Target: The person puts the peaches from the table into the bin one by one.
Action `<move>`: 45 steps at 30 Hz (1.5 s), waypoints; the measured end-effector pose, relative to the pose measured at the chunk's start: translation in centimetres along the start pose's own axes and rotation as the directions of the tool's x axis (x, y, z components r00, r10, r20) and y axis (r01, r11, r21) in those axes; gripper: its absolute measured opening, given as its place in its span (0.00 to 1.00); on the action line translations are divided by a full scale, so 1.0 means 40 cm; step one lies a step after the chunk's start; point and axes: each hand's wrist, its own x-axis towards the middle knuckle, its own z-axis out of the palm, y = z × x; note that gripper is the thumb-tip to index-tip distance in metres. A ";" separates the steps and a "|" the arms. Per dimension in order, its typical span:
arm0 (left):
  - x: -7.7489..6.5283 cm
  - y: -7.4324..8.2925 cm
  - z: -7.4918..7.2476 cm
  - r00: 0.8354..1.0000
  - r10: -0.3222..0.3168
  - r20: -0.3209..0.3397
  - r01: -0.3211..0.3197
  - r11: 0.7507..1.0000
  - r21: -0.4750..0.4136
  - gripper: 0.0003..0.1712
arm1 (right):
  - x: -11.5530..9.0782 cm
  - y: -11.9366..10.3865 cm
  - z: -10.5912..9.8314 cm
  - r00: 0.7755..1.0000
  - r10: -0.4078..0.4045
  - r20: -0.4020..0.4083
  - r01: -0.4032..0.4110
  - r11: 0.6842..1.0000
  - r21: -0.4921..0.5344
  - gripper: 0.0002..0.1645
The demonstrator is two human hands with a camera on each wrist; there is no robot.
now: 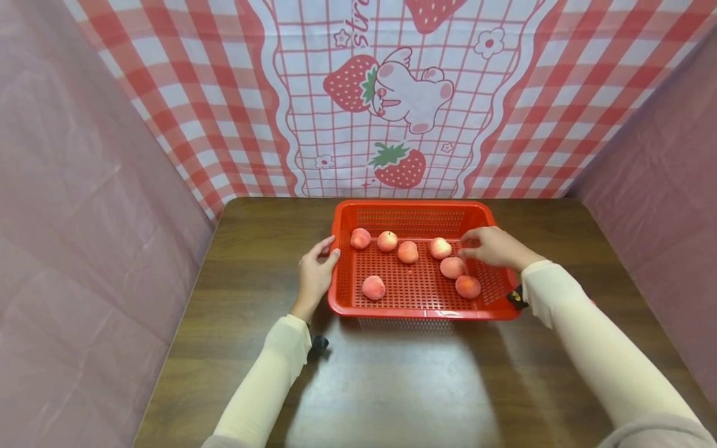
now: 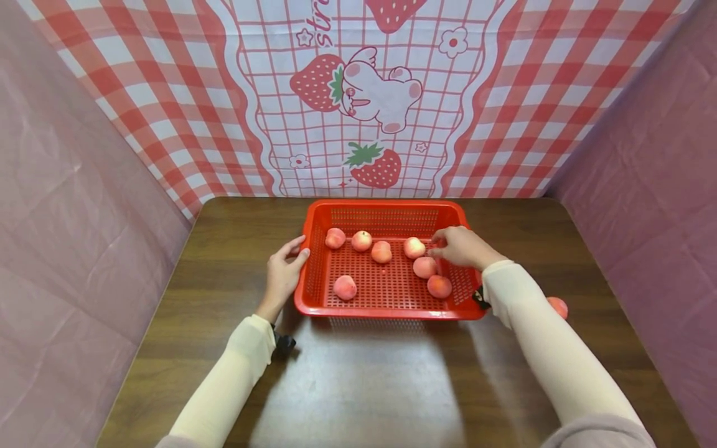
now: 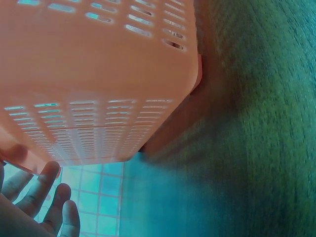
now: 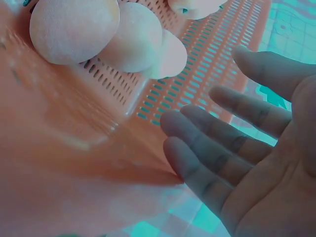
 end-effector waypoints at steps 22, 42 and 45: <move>-0.001 0.000 0.005 1.000 0.004 0.013 -0.004 1.000 0.026 0.19 | -0.073 0.061 -0.066 0.989 0.071 -0.130 -0.058 0.993 0.099 0.23; -0.003 -0.001 0.001 1.000 -0.005 0.002 0.005 1.000 0.019 0.18 | -0.142 0.165 -0.036 0.982 0.134 -0.136 -0.116 0.985 0.132 0.27; -0.001 -0.003 0.001 1.000 -0.009 0.000 0.009 1.000 0.015 0.18 | -0.146 0.172 -0.031 0.982 0.138 -0.126 -0.121 0.983 0.138 0.27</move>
